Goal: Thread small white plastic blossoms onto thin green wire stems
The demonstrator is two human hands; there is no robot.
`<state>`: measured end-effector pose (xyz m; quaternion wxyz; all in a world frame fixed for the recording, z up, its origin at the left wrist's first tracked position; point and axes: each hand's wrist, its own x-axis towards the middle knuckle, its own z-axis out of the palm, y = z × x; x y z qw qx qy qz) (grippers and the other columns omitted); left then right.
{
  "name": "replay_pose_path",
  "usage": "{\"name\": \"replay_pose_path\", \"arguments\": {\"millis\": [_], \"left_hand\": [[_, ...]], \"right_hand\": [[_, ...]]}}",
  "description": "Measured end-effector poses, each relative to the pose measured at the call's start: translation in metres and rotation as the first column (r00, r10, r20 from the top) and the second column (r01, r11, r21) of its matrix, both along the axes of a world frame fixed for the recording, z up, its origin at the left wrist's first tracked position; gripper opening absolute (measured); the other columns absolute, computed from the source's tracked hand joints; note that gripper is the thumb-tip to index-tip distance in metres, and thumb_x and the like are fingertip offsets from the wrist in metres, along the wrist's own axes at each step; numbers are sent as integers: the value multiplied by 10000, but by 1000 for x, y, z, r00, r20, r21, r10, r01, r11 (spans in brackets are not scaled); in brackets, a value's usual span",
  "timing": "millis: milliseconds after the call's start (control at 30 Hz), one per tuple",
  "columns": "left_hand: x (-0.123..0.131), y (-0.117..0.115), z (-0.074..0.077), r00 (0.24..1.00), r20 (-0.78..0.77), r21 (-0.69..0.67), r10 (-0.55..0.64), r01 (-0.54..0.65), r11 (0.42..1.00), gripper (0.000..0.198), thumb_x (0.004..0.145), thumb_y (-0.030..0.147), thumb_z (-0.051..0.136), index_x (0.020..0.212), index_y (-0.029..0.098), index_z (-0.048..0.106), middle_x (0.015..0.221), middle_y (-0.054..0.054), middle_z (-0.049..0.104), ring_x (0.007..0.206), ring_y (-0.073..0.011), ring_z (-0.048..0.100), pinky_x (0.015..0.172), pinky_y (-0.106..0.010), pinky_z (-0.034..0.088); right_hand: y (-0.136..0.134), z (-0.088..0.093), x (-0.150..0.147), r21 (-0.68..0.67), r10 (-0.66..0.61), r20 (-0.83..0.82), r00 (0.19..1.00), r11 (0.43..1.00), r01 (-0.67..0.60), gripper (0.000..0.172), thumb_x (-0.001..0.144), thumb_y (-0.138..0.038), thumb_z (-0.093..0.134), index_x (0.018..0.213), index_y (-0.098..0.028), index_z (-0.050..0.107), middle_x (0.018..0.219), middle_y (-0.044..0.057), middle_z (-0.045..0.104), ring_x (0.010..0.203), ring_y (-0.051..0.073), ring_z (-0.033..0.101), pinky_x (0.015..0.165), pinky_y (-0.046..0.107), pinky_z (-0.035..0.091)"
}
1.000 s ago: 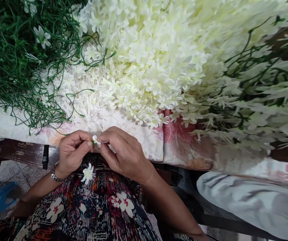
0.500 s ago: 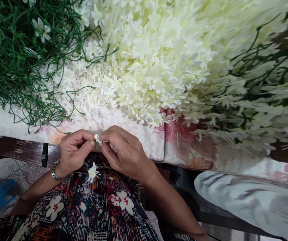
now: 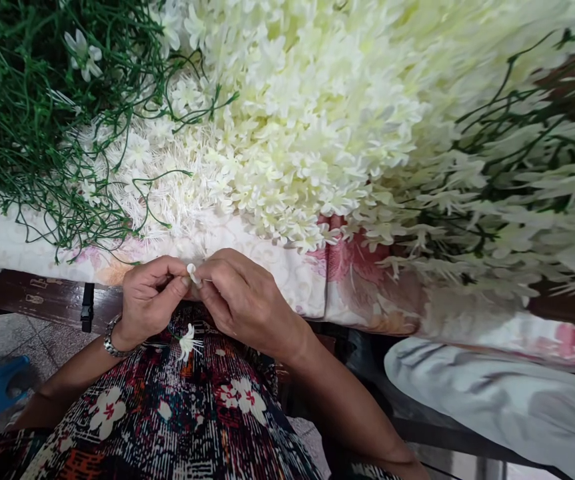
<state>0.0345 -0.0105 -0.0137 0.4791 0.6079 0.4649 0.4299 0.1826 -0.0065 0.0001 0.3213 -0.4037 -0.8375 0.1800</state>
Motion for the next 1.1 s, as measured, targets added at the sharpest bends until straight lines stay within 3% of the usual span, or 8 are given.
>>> {"name": "replay_pose_path", "arguments": {"millis": [133, 300, 400, 533, 733, 800, 967, 1100], "left_hand": [[-1, 0, -1, 999, 39, -31, 7, -6, 999, 80, 728, 120, 496, 662, 134, 540, 521, 39, 471, 469, -50, 409, 445, -153, 343], [-4, -1, -3, 986, 167, -64, -13, 24, 998, 63, 743, 154, 514, 711, 140, 566, 582, 17, 520, 519, -66, 463, 483, -165, 382], [-4, -2, -4, 981, 196, -53, -7, 18, 998, 76, 744, 165, 519, 694, 139, 569, 591, 12, 519, 524, -70, 468, 479, -167, 385], [-4, -3, -3, 986, 164, -41, -10, 17, 999, 78, 747, 162, 512, 711, 136, 576, 611, 0, 531, 540, -78, 481, 496, -178, 395], [-2, -4, -3, 994, 108, -19, 2, 0, 1000, 55, 732, 138, 518, 733, 134, 573, 623, -2, 541, 552, -83, 491, 511, -187, 400], [-2, -4, -3, 996, 84, -4, -7, 8, 1000, 52, 729, 126, 517, 725, 132, 568, 617, -1, 541, 552, -84, 495, 516, -189, 403], [0, -4, -2, 999, 13, 97, -53, 52, 994, 77, 726, 84, 499, 720, 135, 557, 610, 1, 538, 563, -81, 499, 534, -196, 407], [0, -3, -3, 997, -50, 187, -56, 65, 980, 92, 724, 69, 490, 736, 139, 550, 622, 3, 544, 563, -76, 497, 537, -198, 409]], "right_hand": [[0, 2, -1, -7, -20, -30, 999, 1000, 19, 138, 754, -72, 453, 850, -170, 468, 695, 21, 545, 680, 109, 515, 595, 235, 447], [-2, 12, 8, -157, -30, -198, 980, 988, -1, 235, 716, -142, 552, 944, -170, 501, 796, 36, 566, 738, 119, 535, 635, 255, 457], [-5, 17, 13, -131, -59, -255, 965, 991, 26, 288, 686, -154, 583, 963, -178, 511, 825, 40, 554, 765, 137, 534, 645, 278, 457], [-7, 17, 11, -21, -42, -168, 985, 999, 39, 250, 667, -85, 575, 900, -167, 535, 783, 37, 544, 723, 124, 520, 612, 259, 453], [-7, 11, 7, -6, -64, -94, 994, 998, 63, 182, 692, -59, 534, 850, -150, 544, 734, 38, 548, 695, 115, 508, 605, 253, 444], [-6, 11, 8, -42, -60, -109, 992, 998, 55, 163, 702, -63, 524, 841, -144, 544, 741, 42, 549, 703, 111, 509, 612, 249, 444], [-1, 15, 11, -309, -24, -194, 981, 950, -38, 107, 730, -98, 499, 798, -169, 541, 700, 8, 540, 649, 85, 503, 569, 220, 432], [2, 15, 13, -332, -22, -193, 981, 942, -44, 96, 728, -89, 492, 761, -166, 538, 663, -1, 530, 617, 75, 492, 551, 209, 416]]}}
